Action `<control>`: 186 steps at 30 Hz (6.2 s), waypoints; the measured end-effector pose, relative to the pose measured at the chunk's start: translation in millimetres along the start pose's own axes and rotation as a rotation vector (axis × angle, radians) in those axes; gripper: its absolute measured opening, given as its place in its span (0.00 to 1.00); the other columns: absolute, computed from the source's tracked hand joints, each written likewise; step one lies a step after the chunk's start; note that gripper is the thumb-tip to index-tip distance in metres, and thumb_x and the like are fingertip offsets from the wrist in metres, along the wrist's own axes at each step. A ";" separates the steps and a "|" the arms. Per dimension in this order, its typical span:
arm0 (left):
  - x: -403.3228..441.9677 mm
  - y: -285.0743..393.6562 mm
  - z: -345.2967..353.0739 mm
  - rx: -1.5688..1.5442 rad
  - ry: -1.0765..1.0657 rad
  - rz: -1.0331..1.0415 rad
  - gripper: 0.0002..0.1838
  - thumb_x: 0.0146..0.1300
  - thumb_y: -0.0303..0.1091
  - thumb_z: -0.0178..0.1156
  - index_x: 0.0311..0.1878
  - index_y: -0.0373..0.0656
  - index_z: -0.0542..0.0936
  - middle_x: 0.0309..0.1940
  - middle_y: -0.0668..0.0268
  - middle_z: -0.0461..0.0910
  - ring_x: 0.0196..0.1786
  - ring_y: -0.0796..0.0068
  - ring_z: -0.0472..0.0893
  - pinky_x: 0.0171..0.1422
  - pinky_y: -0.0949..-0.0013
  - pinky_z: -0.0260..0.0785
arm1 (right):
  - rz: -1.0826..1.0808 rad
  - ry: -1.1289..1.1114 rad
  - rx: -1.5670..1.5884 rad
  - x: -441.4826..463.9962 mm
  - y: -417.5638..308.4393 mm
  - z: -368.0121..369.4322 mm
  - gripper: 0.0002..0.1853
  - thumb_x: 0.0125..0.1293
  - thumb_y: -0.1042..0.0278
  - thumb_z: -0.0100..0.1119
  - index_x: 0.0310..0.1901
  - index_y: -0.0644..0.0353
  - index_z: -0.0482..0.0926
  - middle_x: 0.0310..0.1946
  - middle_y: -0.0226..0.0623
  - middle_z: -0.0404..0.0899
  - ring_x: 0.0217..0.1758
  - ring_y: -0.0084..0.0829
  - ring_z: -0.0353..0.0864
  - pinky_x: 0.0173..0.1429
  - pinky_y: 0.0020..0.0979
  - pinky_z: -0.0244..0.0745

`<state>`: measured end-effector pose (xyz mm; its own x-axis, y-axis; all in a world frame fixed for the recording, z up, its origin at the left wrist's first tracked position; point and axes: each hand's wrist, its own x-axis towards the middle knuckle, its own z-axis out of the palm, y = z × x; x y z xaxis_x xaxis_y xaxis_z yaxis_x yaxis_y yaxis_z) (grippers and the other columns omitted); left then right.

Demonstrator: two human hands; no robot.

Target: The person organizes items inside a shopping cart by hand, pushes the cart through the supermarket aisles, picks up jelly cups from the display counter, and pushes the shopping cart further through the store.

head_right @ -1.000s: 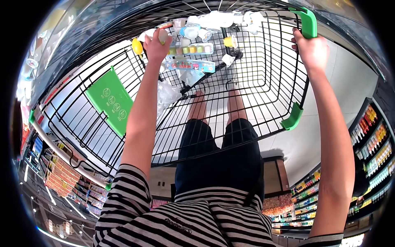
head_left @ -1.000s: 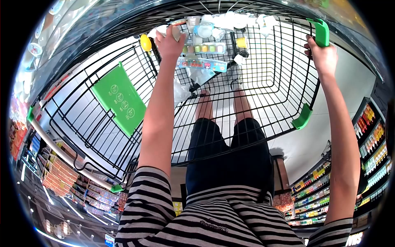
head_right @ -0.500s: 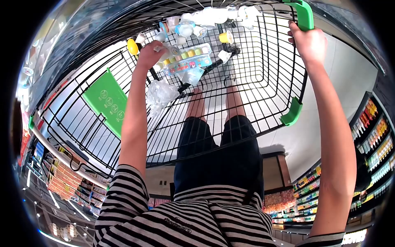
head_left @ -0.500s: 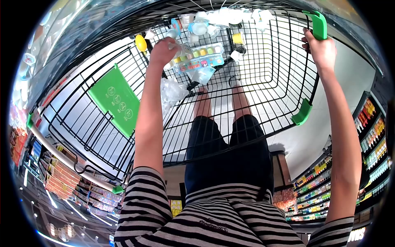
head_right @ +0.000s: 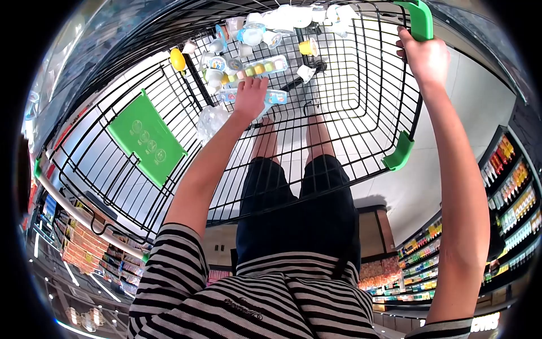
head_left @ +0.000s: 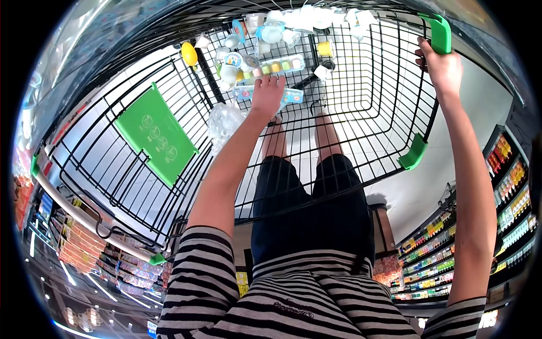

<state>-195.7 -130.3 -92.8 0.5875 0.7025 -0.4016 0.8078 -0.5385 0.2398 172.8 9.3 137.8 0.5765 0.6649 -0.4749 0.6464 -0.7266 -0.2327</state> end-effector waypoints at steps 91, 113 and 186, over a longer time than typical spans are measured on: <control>-379.2 190.2 -135.8 -0.515 0.436 -0.793 0.24 0.46 0.65 0.71 0.32 0.54 0.88 0.30 0.72 0.86 0.44 0.70 0.82 0.71 0.53 0.54 | 0.109 -0.398 0.385 -269.9 192.9 83.3 0.78 0.45 0.36 0.74 0.73 0.70 0.18 0.77 0.56 0.28 0.77 0.51 0.49 0.66 0.51 0.69; -460.2 183.9 -122.8 -0.441 0.373 -1.245 0.53 0.47 0.49 0.74 0.74 0.41 0.59 0.75 0.42 0.49 0.80 0.38 0.41 0.76 0.34 0.44 | -0.726 -0.706 -0.477 -309.0 13.3 122.2 0.79 0.46 0.42 0.75 0.71 0.69 0.13 0.73 0.63 0.47 0.69 0.59 0.65 0.69 0.44 0.70; -987.1 -224.5 -58.0 -0.280 0.592 -1.511 0.27 0.41 0.26 0.67 0.50 0.43 0.77 0.56 0.53 0.74 0.67 0.49 0.67 0.75 0.48 0.54 | -2.074 -0.799 -0.960 -905.5 -334.7 434.0 0.27 0.56 0.52 0.67 0.48 0.67 0.75 0.45 0.51 0.80 0.47 0.50 0.82 0.49 0.45 0.78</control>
<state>-954.3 -675.8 301.2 -0.8092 0.5855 -0.0490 0.5751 0.8064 0.1377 -782.5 -424.6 277.3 -0.8979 -0.2130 -0.3853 -0.0216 0.8954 -0.4448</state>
